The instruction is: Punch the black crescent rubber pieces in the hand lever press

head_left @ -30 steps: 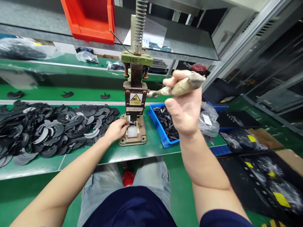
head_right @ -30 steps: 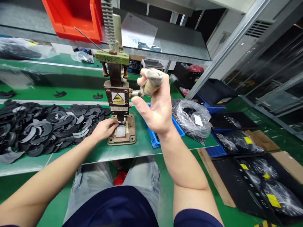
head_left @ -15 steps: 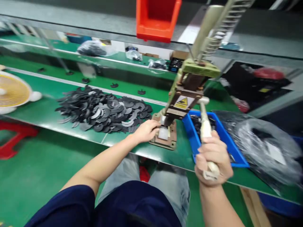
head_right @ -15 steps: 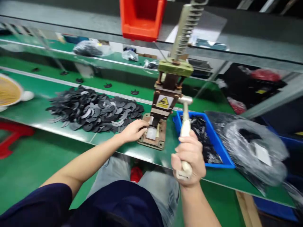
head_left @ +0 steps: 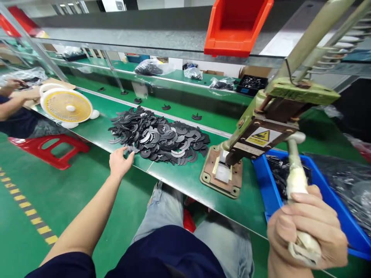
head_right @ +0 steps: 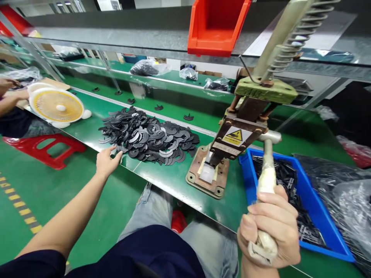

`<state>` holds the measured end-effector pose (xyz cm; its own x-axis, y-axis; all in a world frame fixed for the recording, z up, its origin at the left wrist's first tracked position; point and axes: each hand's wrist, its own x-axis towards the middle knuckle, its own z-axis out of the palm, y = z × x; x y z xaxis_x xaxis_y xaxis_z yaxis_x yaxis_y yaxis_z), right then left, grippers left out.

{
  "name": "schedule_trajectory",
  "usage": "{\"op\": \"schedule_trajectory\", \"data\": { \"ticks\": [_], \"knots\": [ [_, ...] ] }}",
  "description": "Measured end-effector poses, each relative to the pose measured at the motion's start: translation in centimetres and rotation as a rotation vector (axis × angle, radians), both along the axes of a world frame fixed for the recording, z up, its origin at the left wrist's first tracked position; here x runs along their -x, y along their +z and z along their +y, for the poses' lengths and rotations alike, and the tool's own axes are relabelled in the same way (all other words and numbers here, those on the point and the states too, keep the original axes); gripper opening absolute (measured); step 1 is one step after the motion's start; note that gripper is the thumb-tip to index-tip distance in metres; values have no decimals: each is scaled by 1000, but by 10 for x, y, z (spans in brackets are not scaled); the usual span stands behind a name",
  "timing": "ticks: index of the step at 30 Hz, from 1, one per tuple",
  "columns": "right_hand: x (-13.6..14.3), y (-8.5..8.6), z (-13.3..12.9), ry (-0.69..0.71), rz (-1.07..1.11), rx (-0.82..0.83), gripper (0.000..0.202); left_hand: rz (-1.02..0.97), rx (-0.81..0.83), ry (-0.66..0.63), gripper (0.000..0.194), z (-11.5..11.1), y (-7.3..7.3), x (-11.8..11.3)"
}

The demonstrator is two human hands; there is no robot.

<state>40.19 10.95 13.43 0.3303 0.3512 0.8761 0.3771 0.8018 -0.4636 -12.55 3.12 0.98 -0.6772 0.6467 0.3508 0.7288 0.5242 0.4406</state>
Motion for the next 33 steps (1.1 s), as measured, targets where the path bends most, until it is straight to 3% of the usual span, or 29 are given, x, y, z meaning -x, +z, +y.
{"op": "schedule_trajectory", "data": {
  "ticks": [3,8,13,18,27,33],
  "knots": [
    [-1,2,1,-9,-9,-29,13,-10,79,30,56,0,-4,4],
    [-6,2,0,-4,-59,19,4,4,57,47,50,-6,-9,-14],
    [-14,-4,5,45,-93,-49,30,2,108,102,66,-8,-7,-17],
    [-17,-6,6,62,-124,-60,29,28,184,3,83,3,-5,-3],
    [-16,-6,7,65,-110,-61,27,131,81,-216,56,5,-16,18],
    [-16,-7,8,65,-86,-78,26,30,48,-376,37,10,-9,29]
  ]
}}
